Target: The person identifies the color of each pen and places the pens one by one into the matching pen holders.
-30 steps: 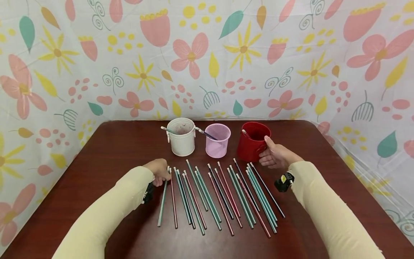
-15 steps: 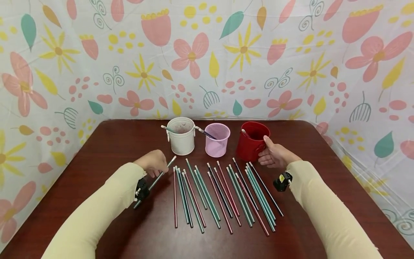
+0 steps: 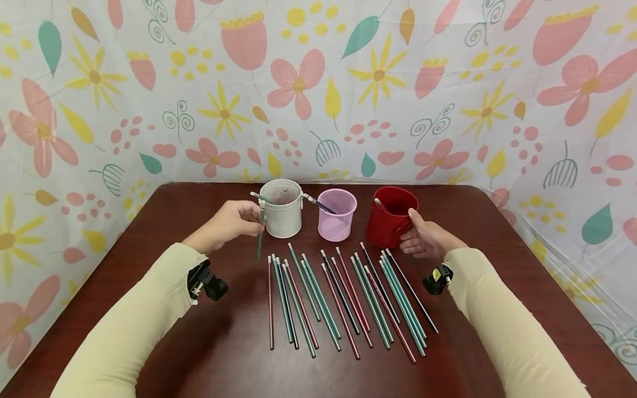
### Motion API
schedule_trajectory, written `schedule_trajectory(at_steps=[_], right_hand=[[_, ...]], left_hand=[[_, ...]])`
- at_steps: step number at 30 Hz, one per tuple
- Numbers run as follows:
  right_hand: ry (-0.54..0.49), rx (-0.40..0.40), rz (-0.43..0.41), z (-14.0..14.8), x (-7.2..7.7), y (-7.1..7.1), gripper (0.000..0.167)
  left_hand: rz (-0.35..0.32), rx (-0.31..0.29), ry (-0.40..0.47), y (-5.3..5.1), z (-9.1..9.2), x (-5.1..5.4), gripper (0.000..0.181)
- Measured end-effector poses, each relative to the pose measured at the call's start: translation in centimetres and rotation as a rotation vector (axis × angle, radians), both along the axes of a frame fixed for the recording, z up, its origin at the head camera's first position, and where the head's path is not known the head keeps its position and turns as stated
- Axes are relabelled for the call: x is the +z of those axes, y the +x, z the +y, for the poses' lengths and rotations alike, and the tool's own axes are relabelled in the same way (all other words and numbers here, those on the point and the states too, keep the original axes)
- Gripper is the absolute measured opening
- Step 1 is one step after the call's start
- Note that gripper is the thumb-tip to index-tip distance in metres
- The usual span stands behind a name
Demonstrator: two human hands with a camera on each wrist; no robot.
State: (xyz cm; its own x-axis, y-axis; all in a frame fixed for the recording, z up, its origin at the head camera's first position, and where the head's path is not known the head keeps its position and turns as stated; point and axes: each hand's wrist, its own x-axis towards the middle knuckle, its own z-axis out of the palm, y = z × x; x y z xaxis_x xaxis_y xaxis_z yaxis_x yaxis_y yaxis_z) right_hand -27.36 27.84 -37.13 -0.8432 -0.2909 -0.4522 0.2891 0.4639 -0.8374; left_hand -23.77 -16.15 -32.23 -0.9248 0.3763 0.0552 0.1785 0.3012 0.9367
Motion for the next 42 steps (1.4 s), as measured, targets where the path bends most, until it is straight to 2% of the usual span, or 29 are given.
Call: schedule_trajectory(at_steps=[2, 6, 9, 12, 15, 21, 26, 30, 34, 37, 42], right_hand=[[0.002, -0.002, 0.000, 0.0, 0.0, 0.0, 0.096], [0.005, -0.007, 0.001, 0.0, 0.0, 0.1, 0.096], [0.009, -0.013, 0.002, 0.0, 0.0, 0.2, 0.096], [0.009, -0.019, 0.006, -0.1, 0.2, 0.2, 0.095], [0.007, -0.026, 0.008, -0.1, 0.2, 0.2, 0.095], [0.022, -0.033, 0.005, 0.0, 0.1, 0.1, 0.095], [0.017, -0.030, 0.002, -0.1, -0.1, 0.1, 0.095], [0.018, -0.028, 0.007, 0.0, -0.1, 0.1, 0.096], [0.024, -0.025, 0.010, 0.1, -0.1, 0.1, 0.096], [0.024, -0.033, 0.011, 0.0, -0.1, 0.1, 0.096], [0.022, -0.050, 0.014, -0.2, -0.1, 0.2, 0.093]], left_hand=[[0.040, 0.024, 0.099, 0.4, 0.1, 0.6, 0.011], [0.125, 0.050, 0.310, 1.2, 0.5, 2.1, 0.025], [0.188, 0.057, 0.424, 1.8, 0.7, 3.3, 0.033], [0.232, 0.084, 0.513, 2.2, 0.6, 4.3, 0.030], [0.260, 0.129, 0.575, 1.9, 0.3, 5.3, 0.026], [0.226, 0.206, 0.691, 0.3, 0.4, 7.1, 0.036], [0.205, 0.281, 0.685, -1.3, 0.8, 7.9, 0.031], [0.188, 0.328, 0.709, -2.6, 1.5, 7.9, 0.027], [0.171, 0.397, 0.685, -3.6, 2.3, 7.3, 0.025], [0.177, 0.456, 0.622, -4.3, 2.8, 6.5, 0.025], [0.162, 0.476, 0.530, -4.9, 3.1, 5.2, 0.022]])
